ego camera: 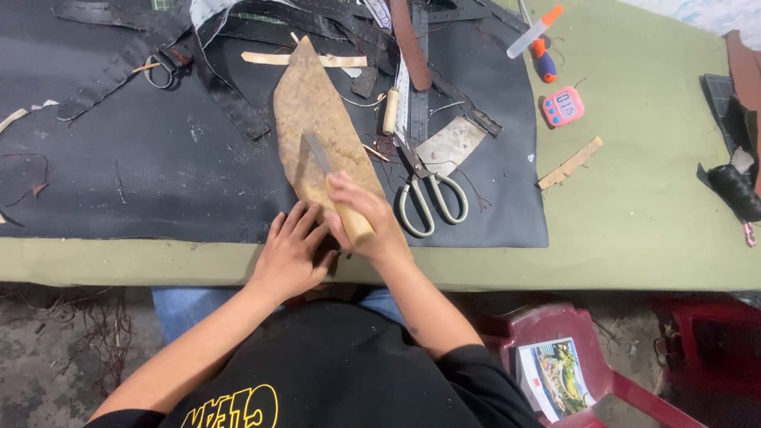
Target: The person is using a metal file to scrape and thin the surface of a piece of leather on a workshop table.
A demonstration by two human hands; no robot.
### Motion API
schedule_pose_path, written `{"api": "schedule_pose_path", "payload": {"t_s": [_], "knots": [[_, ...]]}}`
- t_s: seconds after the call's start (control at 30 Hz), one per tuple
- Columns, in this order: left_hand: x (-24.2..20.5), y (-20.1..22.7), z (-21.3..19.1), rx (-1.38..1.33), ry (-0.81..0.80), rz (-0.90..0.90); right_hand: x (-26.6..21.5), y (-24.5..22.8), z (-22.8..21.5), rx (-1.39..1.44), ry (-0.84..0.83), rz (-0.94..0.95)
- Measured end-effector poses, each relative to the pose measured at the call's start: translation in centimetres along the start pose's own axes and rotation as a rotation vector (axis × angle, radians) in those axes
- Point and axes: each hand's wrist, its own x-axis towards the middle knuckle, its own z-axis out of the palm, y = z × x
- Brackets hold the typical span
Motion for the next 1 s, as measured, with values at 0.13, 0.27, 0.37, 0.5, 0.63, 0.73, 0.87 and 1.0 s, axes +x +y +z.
{"api": "schedule_pose_path", "payload": {"t_s": [0.13,0.27,0.37,0.5,0.63,0.73,0.87,1.0], "knots": [[0.1,0.3,0.2,0.025,0.002,-0.022,1.9,-0.1,0.2,-0.011,-0.017,0.006],[-0.1,0.1,0.2,-0.021,0.033,-0.026,0.5,-1.3,-1.0,0.006,-0.037,0.036],[-0.1,-0.5,0.8,-0.002,-0.007,-0.034,-1.0,-2.9,-2.6,-0.051,-0.056,-0.029],[0.2,-1.2,0.8,-0.036,-0.109,-0.028,-2.3,-3.8,-3.3,-0.012,-0.080,0.027],[-0.1,-1.5,1.2,-0.025,-0.110,-0.021,-1.8,-2.5,-3.0,0.036,-0.072,0.031],[0.7,-0.5,-0.9,-0.071,-0.131,-0.039,0.2,-0.5,-2.1,0.109,-0.063,-0.007],[0.3,-0.3,-0.2,-0.065,-0.097,-0.056,1.3,0.7,-1.3,0.117,-0.036,0.019],[0.5,-0.6,0.3,-0.020,-0.027,-0.036,0.7,-1.2,-2.1,0.055,-0.072,0.028]]}}
